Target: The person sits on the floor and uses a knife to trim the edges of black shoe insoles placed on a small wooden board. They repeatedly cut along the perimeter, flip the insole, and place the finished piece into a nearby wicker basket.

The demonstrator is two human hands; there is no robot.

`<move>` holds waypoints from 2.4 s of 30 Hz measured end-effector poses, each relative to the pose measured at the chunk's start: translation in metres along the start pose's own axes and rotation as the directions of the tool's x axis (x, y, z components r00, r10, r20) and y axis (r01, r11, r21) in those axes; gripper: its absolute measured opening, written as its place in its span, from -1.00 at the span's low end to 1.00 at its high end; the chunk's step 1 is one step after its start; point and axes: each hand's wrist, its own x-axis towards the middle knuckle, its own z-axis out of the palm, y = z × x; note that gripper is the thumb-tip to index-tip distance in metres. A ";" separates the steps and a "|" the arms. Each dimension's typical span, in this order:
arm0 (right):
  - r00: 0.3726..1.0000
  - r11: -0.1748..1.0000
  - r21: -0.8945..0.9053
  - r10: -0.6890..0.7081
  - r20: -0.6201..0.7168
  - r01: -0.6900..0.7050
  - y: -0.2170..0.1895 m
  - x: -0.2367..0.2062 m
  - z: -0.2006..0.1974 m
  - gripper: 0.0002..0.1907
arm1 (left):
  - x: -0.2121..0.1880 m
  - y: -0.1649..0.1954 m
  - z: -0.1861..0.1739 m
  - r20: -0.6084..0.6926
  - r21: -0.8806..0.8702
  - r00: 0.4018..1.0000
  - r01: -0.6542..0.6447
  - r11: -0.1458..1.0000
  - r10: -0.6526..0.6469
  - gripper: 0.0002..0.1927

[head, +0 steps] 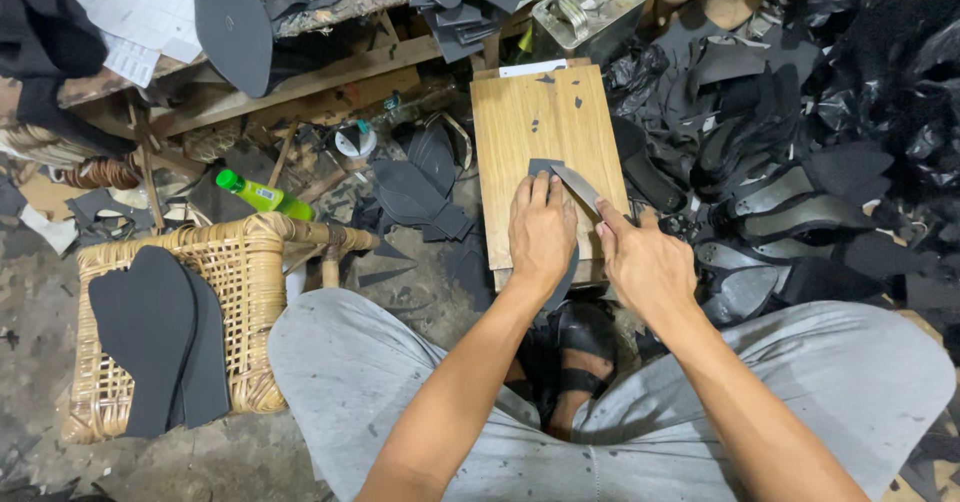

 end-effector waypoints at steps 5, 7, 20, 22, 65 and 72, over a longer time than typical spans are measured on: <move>0.999 0.999 -0.031 -0.032 -0.025 0.031 0.001 0.006 0.007 -0.60 | 0.000 -0.001 0.007 0.023 0.028 1.000 0.011 1.000 -0.011 -0.54; 1.000 0.999 -0.046 -0.018 -0.011 0.017 0.003 0.008 0.012 -0.59 | 0.001 -0.002 0.009 0.009 0.029 1.000 0.011 1.000 -0.011 -0.54; 0.998 0.996 0.068 -0.048 -0.040 0.051 0.021 0.032 0.001 -0.62 | -0.004 -0.014 0.006 0.003 0.029 0.996 -0.089 0.996 0.089 -0.53; 0.999 0.998 0.051 -0.031 0.031 0.030 0.024 0.016 -0.001 -0.61 | -0.007 -0.015 0.004 0.025 -0.042 0.998 -0.059 0.997 0.060 -0.53; 0.977 0.984 0.000 -0.176 0.123 0.178 0.040 0.030 -0.019 -0.58 | -0.006 -0.016 0.013 0.079 0.053 0.993 -0.091 0.994 0.087 -0.51; 0.975 0.979 -0.067 -0.184 0.128 0.193 0.036 0.033 -0.013 -0.57 | -0.004 -0.014 0.010 0.088 0.055 0.992 -0.090 0.994 0.085 -0.50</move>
